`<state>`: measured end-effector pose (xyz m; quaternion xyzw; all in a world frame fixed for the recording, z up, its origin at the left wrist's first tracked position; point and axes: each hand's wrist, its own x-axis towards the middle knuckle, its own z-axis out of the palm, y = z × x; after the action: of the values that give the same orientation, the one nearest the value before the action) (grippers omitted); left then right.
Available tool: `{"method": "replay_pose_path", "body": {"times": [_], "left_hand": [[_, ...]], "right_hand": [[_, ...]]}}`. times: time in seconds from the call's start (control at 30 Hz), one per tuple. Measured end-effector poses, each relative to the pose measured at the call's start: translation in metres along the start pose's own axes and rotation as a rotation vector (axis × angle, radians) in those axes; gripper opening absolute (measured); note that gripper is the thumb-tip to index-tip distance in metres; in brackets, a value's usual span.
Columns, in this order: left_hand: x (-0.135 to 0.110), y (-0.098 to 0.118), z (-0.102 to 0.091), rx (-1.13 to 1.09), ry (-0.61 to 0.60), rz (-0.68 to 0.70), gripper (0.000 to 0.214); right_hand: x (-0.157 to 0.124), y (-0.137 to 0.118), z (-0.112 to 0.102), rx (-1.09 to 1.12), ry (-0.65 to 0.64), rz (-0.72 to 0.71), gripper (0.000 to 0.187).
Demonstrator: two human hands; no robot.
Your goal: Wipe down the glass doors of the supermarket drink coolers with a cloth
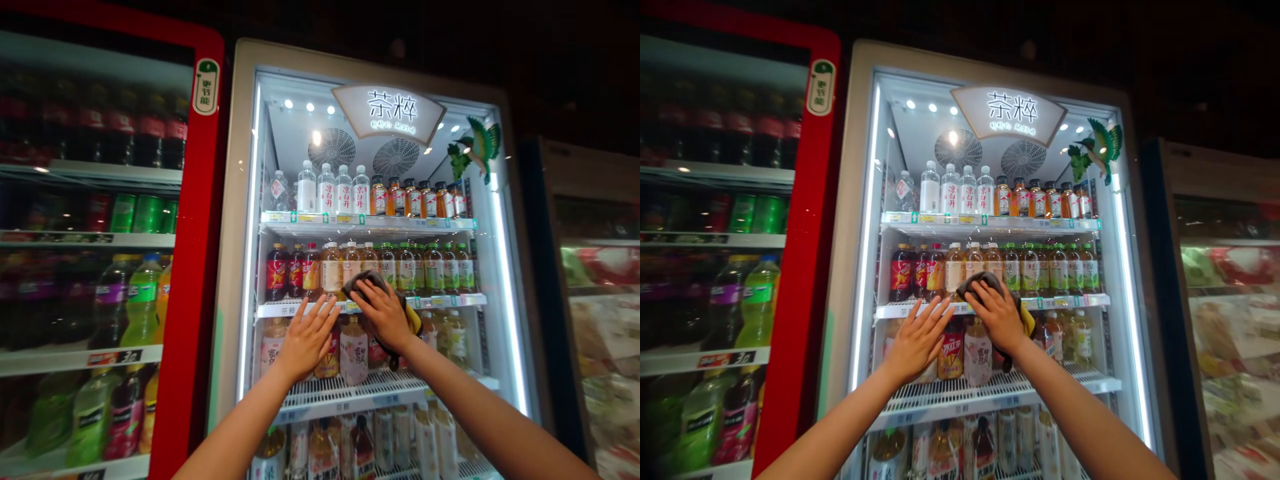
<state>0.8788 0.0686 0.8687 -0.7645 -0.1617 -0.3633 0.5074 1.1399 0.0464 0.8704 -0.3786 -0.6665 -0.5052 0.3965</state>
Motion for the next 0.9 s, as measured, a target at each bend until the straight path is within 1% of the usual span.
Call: {"method": "replay_pose_path", "body": {"times": [0.03,0.1,0.17,0.2,0.23,0.3,0.37,0.4,0.47,0.53,0.6,0.67,0.73,0.8,0.83,0.87,0.9], "left_hand": [[0.004,0.001,0.002,-0.004,0.003,-0.009,0.063],[0.015,0.004,0.007,-0.008,0.009,-0.022,0.063],[0.028,0.008,0.01,-0.007,0.013,-0.021,0.063],[0.033,0.01,0.011,-0.005,0.012,-0.012,0.062],[0.037,0.013,0.012,-0.001,0.011,0.002,0.061],[0.04,0.019,0.012,0.008,0.006,0.032,0.06],[0.037,0.023,0.012,0.015,0.002,0.046,0.06],[0.035,0.024,0.012,0.017,-0.002,0.045,0.061],[0.034,0.024,0.014,0.014,-0.012,0.042,0.061],[0.038,0.023,0.018,0.009,-0.021,0.037,0.06],[0.048,0.024,0.023,0.009,-0.021,0.025,0.06],[0.06,0.028,0.029,0.015,-0.015,0.009,0.06],[0.068,0.034,0.033,0.019,-0.01,0.019,0.062],[0.071,0.039,0.035,0.017,-0.015,0.057,0.065],[0.072,0.041,0.036,0.015,-0.023,0.082,0.066],[0.072,0.042,0.036,0.014,-0.033,0.108,0.068],[0.072,0.043,0.037,0.013,-0.044,0.131,0.069]], "right_hand": [[0.004,-0.002,0.001,0.014,-0.014,-0.03,0.057],[0.019,0.004,0.001,0.028,-0.016,-0.03,0.057],[0.031,0.02,-0.002,0.027,0.008,0.032,0.059],[0.032,0.029,-0.004,0.022,0.029,0.079,0.061],[0.029,0.037,-0.005,0.014,0.055,0.134,0.062],[0.01,0.045,-0.006,-0.009,0.114,0.252,0.063],[-0.016,0.04,-0.005,-0.033,0.149,0.325,0.065],[-0.028,0.035,-0.004,-0.039,0.145,0.323,0.065],[-0.042,0.023,-0.003,-0.027,0.09,0.235,0.065],[-0.039,0.019,-0.003,0.0,0.018,0.118,0.064],[-0.024,0.028,-0.006,0.014,-0.015,0.077,0.062],[-0.011,0.047,-0.01,0.008,0.004,0.13,0.062],[-0.011,0.066,-0.013,-0.006,0.058,0.242,0.064],[-0.026,0.076,-0.013,-0.031,0.125,0.375,0.068],[-0.036,0.075,-0.012,-0.046,0.15,0.423,0.07],[-0.047,0.072,-0.011,-0.057,0.156,0.439,0.071],[-0.055,0.068,-0.01,-0.061,0.141,0.42,0.072]]}}
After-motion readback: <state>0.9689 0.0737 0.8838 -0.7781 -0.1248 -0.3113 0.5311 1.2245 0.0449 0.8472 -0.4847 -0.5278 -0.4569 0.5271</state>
